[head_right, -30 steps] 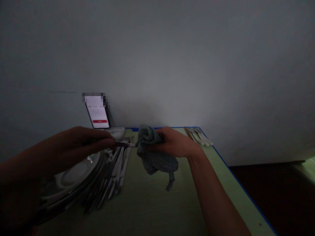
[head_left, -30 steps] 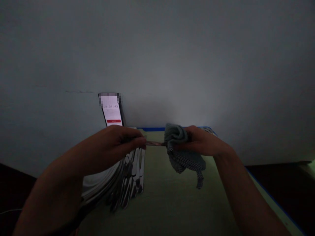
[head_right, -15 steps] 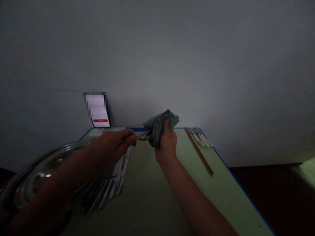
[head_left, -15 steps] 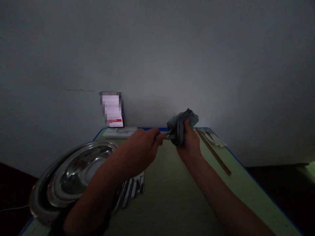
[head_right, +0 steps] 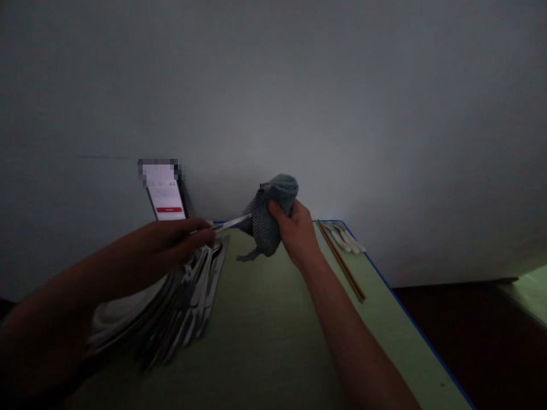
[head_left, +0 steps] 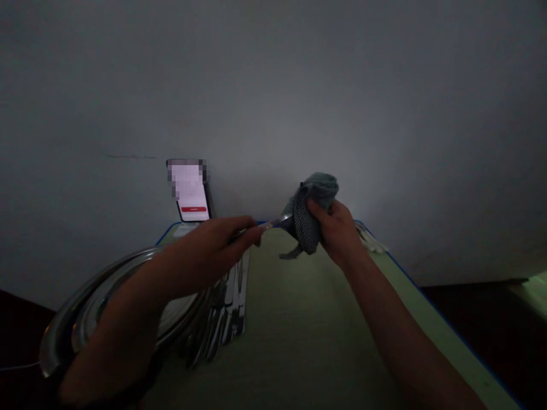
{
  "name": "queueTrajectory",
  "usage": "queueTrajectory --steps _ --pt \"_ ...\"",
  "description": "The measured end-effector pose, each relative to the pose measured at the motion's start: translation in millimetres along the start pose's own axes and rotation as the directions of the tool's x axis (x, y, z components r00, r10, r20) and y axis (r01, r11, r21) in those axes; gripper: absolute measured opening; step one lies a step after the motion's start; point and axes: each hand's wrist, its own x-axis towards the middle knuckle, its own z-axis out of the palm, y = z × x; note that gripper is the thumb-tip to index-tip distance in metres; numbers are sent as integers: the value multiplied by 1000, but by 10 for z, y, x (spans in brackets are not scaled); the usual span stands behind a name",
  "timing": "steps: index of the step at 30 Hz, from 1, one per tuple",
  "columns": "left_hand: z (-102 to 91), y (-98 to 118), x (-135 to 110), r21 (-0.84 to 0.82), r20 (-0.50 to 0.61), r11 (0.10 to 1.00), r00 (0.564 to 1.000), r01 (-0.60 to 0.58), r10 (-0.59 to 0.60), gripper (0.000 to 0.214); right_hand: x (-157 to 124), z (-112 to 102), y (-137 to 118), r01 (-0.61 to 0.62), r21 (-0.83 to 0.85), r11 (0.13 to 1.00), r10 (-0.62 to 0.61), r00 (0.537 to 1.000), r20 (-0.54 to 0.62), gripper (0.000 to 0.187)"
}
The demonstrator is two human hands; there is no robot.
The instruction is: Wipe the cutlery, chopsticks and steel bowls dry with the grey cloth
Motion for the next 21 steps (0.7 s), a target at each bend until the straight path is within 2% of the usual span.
queueTrajectory --steps 3,5,7,9,11,12,14,16,18,21 --pt "-135 -82 -89 -1 -1 1000 1000 -12 12 33 20 -185 -195 120 -262 958 -46 961 273 23" --pt "-167 -107 -113 -13 -2 999 999 -33 33 32 11 -202 -254 121 -303 945 -5 935 356 21" --pt "-132 -83 -93 -41 -14 999 999 -33 33 33 -3 -118 -225 55 -206 977 2 964 267 23" --pt "-16 -10 -29 -63 -42 998 999 -12 9 33 -19 32 -138 -7 20 1000 6 999 46 25" --pt "172 89 65 -65 -85 998 996 -15 9 29 -43 188 -48 -37 255 966 76 986 -148 26" --pt "278 137 115 -54 -93 998 996 -17 12 29 -57 249 -16 -58 346 936 132 972 -195 27" --pt "467 211 201 -19 -153 1000 988 -21 18 28 -85 324 13 -111 469 876 233 949 -210 25" --pt "568 241 247 -14 -175 1000 984 -21 18 29 -98 337 4 -153 521 840 284 942 -181 23" --pt "549 225 237 -39 -130 998 991 -39 34 30 -89 311 -19 -155 535 830 279 947 -158 20" --pt "362 144 140 -83 40 994 996 -70 73 34 -49 255 -49 -127 535 835 230 964 -130 19"
